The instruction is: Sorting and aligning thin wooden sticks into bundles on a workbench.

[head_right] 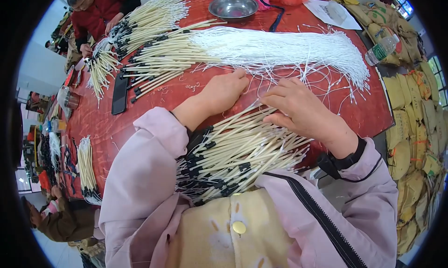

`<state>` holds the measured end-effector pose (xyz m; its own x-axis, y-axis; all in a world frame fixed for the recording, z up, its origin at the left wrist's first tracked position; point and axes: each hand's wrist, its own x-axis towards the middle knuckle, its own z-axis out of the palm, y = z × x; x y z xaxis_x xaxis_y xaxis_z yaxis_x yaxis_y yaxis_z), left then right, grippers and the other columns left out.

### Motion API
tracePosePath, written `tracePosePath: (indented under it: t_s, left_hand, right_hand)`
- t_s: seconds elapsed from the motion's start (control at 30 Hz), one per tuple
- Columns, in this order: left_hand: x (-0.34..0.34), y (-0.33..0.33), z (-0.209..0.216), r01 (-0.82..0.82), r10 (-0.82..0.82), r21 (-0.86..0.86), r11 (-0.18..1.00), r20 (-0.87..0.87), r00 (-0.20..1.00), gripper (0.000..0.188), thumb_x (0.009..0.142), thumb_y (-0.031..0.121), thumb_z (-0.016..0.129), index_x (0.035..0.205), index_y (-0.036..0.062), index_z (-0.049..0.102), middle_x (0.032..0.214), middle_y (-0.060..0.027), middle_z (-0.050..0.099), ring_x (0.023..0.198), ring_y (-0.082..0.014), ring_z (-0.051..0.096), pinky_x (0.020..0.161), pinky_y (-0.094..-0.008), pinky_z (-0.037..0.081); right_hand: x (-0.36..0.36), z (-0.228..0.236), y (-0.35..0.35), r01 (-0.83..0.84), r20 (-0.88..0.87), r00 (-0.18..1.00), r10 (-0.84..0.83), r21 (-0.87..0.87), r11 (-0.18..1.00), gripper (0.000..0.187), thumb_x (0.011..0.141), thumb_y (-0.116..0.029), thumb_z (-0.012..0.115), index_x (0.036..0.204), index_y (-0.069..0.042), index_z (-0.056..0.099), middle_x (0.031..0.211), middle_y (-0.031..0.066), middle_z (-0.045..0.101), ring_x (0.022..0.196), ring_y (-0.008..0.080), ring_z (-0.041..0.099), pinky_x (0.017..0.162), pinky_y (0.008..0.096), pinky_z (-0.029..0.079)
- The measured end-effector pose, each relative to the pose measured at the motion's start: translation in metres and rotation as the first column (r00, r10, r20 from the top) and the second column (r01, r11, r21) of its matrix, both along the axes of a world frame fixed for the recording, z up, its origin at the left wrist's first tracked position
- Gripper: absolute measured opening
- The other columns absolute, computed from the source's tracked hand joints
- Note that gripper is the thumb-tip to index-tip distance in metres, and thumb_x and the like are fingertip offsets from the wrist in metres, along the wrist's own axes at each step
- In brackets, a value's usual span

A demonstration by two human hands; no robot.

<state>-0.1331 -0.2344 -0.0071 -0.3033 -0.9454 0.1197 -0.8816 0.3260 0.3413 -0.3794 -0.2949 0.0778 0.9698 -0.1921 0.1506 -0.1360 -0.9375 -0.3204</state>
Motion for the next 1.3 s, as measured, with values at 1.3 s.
tracePosePath:
  t_s: [1.3]
  left_hand:
    - [0.070, 0.140, 0.007, -0.499, 0.479, 0.110, 0.860, 0.166, 0.862, 0.009, 0.090, 0.007, 0.058, 0.094, -0.0010, 0.060, 0.080, -0.0223, 0.070, 0.077, -0.0402, 0.072, 0.064, -0.0500, 0.057]
  right_hand:
    - [0.095, -0.047, -0.008, -0.160, -0.236, 0.963, 0.127, -0.129, 0.979, 0.080, 0.088, -0.049, 0.067, 0.141, 0.008, 0.051, 0.155, 0.0168, 0.043, 0.130, 0.0373, 0.046, 0.111, 0.0452, 0.038]
